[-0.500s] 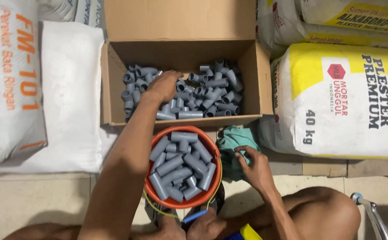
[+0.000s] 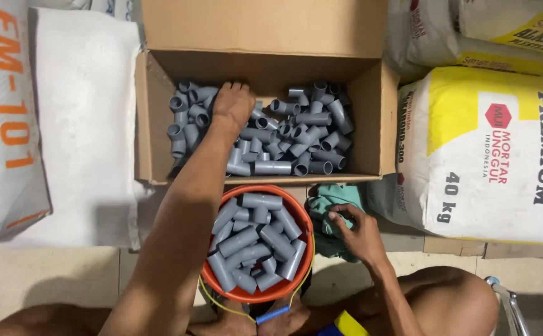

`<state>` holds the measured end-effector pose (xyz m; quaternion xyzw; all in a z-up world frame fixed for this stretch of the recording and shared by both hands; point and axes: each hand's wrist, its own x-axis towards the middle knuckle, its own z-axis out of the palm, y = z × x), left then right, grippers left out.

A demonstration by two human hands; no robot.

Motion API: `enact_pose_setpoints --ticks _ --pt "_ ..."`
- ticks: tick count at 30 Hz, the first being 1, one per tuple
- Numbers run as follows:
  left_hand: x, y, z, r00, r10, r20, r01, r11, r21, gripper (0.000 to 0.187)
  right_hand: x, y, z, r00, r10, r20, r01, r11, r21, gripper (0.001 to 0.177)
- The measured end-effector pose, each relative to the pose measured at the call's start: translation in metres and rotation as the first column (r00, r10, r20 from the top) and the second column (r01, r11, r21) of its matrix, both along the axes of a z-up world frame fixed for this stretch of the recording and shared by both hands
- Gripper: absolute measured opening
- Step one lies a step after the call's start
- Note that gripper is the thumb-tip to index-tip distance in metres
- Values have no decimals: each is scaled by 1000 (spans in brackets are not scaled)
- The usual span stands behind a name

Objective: Cleaning PVC T-fittings with a cloth and transferring them from a box to a bucket

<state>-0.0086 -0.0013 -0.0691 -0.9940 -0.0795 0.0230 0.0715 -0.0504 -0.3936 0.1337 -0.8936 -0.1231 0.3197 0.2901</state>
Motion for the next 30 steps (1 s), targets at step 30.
enact_pose_setpoints --ticks 30 --pt "-356 -264 225 683 639 -354 82 -549 -832 51 -131 32 102 838 119 533 -278 933 229 40"
